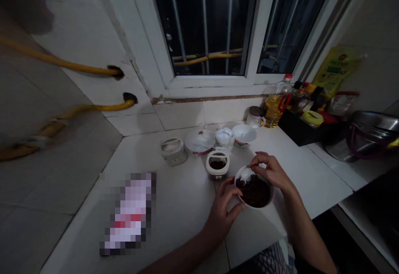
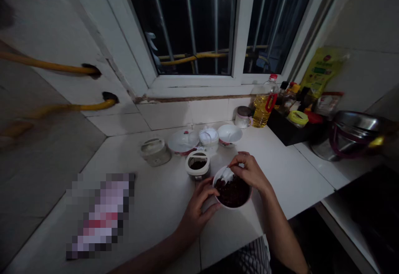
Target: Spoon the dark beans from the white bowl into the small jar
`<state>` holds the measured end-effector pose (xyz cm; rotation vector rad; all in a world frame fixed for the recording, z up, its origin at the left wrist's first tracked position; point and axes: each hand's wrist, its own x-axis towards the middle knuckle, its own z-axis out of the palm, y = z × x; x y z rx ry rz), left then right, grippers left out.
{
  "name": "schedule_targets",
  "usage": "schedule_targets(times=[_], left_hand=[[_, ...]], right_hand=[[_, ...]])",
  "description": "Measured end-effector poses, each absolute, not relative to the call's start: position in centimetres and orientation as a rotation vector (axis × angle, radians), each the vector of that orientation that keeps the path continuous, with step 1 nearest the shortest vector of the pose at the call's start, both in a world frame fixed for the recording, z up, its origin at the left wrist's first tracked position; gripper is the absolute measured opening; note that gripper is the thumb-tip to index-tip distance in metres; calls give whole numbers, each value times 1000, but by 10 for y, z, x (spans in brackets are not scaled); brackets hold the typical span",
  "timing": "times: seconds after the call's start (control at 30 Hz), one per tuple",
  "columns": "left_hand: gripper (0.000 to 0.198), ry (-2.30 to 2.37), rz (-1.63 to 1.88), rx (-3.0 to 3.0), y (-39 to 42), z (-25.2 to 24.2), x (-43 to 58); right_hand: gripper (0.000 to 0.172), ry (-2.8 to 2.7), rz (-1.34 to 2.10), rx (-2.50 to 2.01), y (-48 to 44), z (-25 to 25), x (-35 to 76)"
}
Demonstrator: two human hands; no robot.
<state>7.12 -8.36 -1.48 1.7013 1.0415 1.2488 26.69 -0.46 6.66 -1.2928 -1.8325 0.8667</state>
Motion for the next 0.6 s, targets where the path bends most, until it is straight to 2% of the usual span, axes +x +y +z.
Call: schedule_targets(times=[0.2, 0.6], left_hand=[[8, 1020, 1262, 1702, -83, -15, 71], [9, 1037, 1254, 1710, -83, -18, 72]], right_hand=[[7, -1557, 1071, -1302, -1, 70, 276], [5, -1336, 1180, -1263, 6, 65, 283]])
